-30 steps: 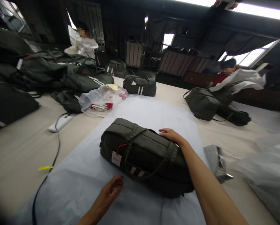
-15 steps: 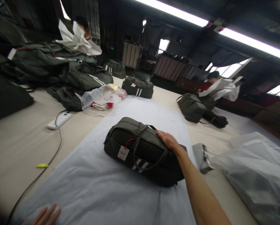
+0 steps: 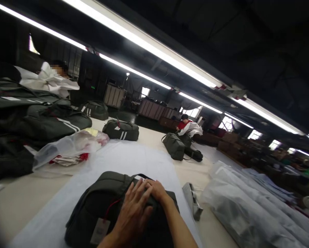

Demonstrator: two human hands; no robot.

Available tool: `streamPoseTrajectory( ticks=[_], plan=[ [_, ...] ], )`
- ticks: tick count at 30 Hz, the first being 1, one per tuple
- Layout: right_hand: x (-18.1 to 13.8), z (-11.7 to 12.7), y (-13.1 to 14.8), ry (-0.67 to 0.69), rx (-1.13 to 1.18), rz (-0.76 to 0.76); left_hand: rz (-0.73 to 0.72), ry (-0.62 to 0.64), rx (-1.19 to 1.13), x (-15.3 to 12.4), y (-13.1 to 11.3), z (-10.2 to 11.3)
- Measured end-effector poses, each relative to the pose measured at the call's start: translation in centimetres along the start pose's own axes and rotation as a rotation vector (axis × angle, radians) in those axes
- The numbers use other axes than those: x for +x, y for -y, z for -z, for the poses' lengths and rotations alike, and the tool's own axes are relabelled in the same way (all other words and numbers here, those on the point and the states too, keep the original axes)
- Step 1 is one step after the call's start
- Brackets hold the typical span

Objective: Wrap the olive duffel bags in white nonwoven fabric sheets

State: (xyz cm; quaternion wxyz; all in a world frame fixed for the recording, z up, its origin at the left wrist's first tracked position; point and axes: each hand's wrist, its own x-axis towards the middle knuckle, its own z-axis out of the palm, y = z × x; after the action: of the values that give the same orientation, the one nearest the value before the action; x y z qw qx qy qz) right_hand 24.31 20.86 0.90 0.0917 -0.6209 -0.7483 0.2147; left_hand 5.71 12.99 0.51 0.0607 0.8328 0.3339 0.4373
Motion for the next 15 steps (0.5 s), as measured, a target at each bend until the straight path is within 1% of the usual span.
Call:
streamPoseTrajectory(
  ticks=[2, 3, 5, 7, 9, 10, 12, 13, 15],
  plan=[
    [0.2, -0.1, -0.3, -0.008, 0.026, 0.007, 0.100, 0.125, -0.043, 4.3, 1.1, -1.0],
    [0.2, -0.2, -0.5, -0.021, 0.040, 0.009, 0.147, 0.186, -0.058, 5.7, 2.1, -1.5],
    [0.2, 0.0, -1.1, -0.043, 0.126, 0.021, 0.211, 0.279, -0.072, 7.1, 4.3, -2.4],
    [0.3, 0.8, -2.3, -0.018, 0.297, 0.034, 0.230, 0.355, -0.038, 7.1, 6.2, -3.3],
    [1.3, 2.5, -4.2, 0.034, 0.469, 0.011, 0.233, 0.420, 0.046, 6.3, 7.5, -4.4],
    [2.3, 3.6, -5.6, 0.036, 0.496, -0.017, 0.223, 0.442, 0.094, 5.8, 8.1, -5.0],
    [5.3, 6.2, -9.1, -0.025, 0.435, -0.084, 0.160, 0.452, 0.174, 4.8, 9.2, -6.0],
    [7.3, 7.4, -11.2, -0.076, 0.381, -0.115, 0.103, 0.435, 0.203, 4.3, 9.7, -6.5],
    [12.0, 9.2, -15.6, -0.158, 0.293, -0.169, -0.016, 0.353, 0.247, 3.5, 10.6, -6.9]
  ],
)
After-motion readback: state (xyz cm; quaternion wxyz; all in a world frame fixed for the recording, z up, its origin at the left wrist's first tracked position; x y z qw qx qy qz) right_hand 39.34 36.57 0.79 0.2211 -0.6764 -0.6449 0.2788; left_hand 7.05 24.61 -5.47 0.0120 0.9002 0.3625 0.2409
